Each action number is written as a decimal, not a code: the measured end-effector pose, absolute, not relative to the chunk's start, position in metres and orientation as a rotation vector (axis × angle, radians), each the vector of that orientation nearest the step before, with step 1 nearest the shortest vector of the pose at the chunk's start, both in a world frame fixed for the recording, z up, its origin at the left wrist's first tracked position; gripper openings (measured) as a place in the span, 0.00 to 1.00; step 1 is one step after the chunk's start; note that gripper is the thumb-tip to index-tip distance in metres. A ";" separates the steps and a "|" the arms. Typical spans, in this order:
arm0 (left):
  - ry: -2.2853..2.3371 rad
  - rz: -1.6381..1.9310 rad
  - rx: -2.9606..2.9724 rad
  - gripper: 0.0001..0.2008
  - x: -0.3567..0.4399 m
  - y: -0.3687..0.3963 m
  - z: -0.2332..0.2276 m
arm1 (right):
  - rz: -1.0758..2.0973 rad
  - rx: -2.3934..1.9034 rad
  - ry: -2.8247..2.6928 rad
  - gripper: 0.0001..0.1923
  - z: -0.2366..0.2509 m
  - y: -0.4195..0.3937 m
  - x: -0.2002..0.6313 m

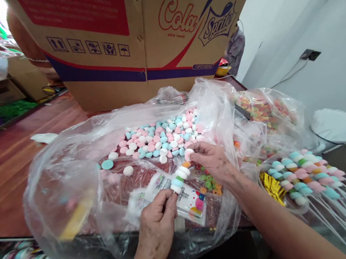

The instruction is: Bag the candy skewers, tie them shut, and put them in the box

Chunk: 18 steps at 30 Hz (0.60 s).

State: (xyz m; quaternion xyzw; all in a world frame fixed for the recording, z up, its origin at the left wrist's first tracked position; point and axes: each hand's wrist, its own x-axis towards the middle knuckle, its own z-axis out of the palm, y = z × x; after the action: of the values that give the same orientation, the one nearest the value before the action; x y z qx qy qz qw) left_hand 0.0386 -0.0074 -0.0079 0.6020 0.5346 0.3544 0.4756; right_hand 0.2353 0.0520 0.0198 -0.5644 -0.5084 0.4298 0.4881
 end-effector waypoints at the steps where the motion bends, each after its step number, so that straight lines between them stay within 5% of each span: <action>1: 1.308 0.867 1.476 0.15 0.039 -0.007 -0.008 | 1.051 -1.356 -1.205 0.13 0.019 0.050 0.233; 13: 1.339 0.872 1.485 0.15 0.040 -0.007 -0.010 | 0.960 -1.310 -1.211 0.14 0.013 0.041 0.233; 18: 1.348 0.870 1.484 0.15 0.041 -0.006 -0.009 | 0.521 -1.309 -1.538 0.10 0.017 0.034 0.233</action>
State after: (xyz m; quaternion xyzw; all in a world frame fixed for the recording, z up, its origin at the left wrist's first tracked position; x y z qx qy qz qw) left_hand 0.0410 -0.0062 -0.0094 0.6030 0.5476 0.3535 0.4600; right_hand 0.2334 0.0341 0.0175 -0.5421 -0.6370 0.2157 0.5038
